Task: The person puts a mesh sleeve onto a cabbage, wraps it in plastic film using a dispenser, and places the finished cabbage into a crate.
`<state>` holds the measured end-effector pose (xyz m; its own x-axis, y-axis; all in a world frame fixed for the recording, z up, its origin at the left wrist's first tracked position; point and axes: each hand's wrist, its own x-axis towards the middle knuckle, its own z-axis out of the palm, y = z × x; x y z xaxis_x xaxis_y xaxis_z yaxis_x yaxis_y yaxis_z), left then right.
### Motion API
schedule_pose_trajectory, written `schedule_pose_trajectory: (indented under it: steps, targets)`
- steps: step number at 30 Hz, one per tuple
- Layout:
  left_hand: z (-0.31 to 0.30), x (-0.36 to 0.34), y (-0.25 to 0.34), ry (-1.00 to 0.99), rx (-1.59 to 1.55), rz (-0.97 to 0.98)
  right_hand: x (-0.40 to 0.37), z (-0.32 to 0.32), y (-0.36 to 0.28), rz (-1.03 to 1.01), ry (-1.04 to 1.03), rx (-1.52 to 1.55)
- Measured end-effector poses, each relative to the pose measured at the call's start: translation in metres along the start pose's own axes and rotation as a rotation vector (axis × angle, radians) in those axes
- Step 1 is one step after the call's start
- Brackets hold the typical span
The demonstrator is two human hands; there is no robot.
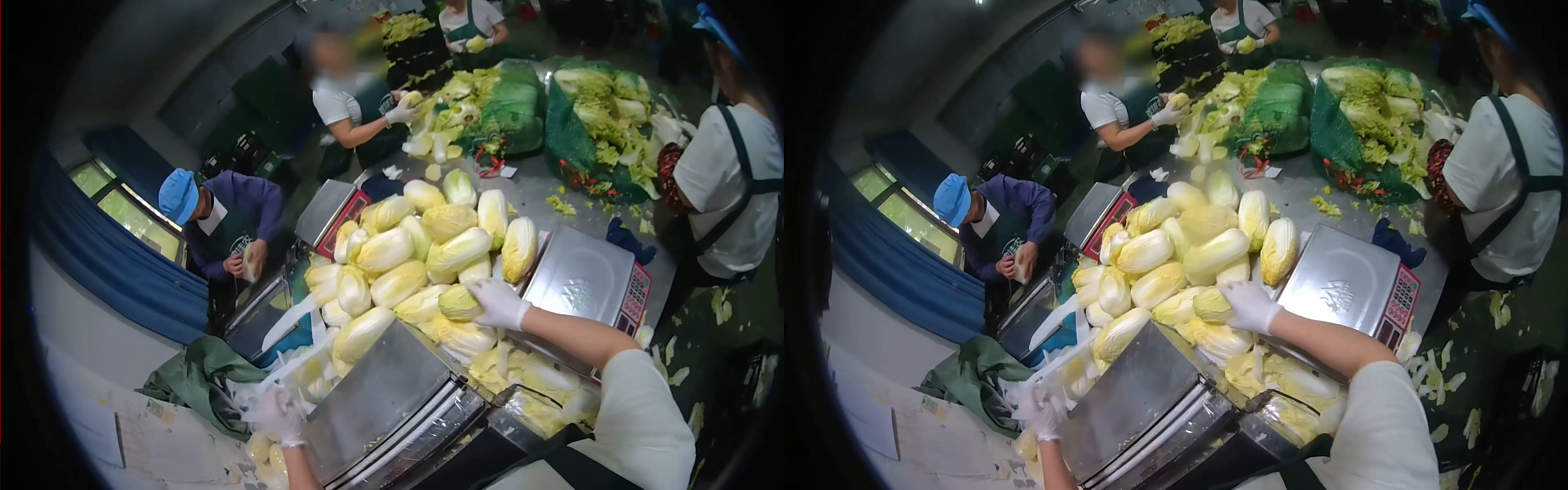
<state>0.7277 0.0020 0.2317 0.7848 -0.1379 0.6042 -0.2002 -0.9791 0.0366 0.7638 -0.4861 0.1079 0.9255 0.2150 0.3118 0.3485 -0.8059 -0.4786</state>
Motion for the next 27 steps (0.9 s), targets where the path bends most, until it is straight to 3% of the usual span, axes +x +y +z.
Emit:
schedule_pose_trajectory:
  steps: [1,4,5,6,8,10,12,13,14,15,17,18,19,20,22,23,24,26,27]
  targets:
    - [-0.025,0.001,0.006,0.036,0.1,-0.015,0.014,0.013,0.001,-0.021,0.006,-0.052]
    - [-0.081,-0.007,0.019,0.252,0.055,0.096,0.044,0.038,0.001,0.0,-0.217,-0.077]
    - [-0.097,-0.01,0.028,0.313,0.043,0.102,0.053,0.037,0.006,0.079,-0.356,0.041]
    - [-0.112,-0.013,0.036,0.375,0.029,0.107,0.054,0.038,0.011,0.078,-0.292,0.134]
    - [-0.138,-0.026,0.043,0.317,-0.122,-0.133,0.049,0.037,0.023,0.08,-0.157,0.308]
    - [-0.16,-0.047,0.048,0.269,-0.283,-0.383,0.042,0.014,0.025,0.217,0.114,0.725]
    - [-0.181,-0.062,0.061,0.218,-0.452,-0.63,0.027,-0.033,0.019,0.349,0.235,1.002]
    - [-0.187,-0.062,0.087,0.122,-0.373,-0.723,0.016,-0.054,0.016,0.358,0.297,1.066]
    - [-0.181,-0.105,0.041,-0.055,-0.278,-0.619,0.004,-0.075,0.014,0.366,0.361,1.127]
    - [-0.175,-0.147,-0.006,-0.229,-0.184,-0.508,-0.01,-0.101,0.008,0.331,0.305,1.008]
    - [-0.174,-0.145,0.074,-0.362,-0.709,-0.797,-0.037,-0.146,0.0,0.259,0.197,0.764]
    - [-0.141,-0.205,0.002,-0.566,-0.587,-0.644,-0.048,-0.151,0.0,0.219,0.085,0.532]
    - [-0.147,-0.183,0.1,-0.358,-0.975,-0.902,-0.061,-0.153,-0.001,0.182,-0.025,0.299]
    - [-0.139,-0.176,0.133,-0.367,-1.527,-1.063,-0.075,-0.153,-0.003,0.15,-0.136,0.064]
    - [-0.092,-0.226,0.113,-0.479,-1.383,-0.989,-0.089,-0.139,-0.005,0.16,-0.37,-0.23]
    - [-0.099,-0.189,0.145,-0.978,-0.837,-0.468,-0.095,-0.129,-0.006,0.17,-0.49,-0.374]
    - [-0.108,-0.154,0.179,-1.317,-0.219,0.087,-0.1,-0.122,-0.006,0.102,-0.408,-0.409]
    - [-0.037,-0.24,0.161,-0.747,-1.089,-0.752,-0.108,-0.11,0.0,0.029,-0.298,-0.445]
    - [-0.05,-0.209,0.198,-0.846,-1.132,-0.641,-0.111,-0.116,-0.008,-0.041,-0.181,-0.483]
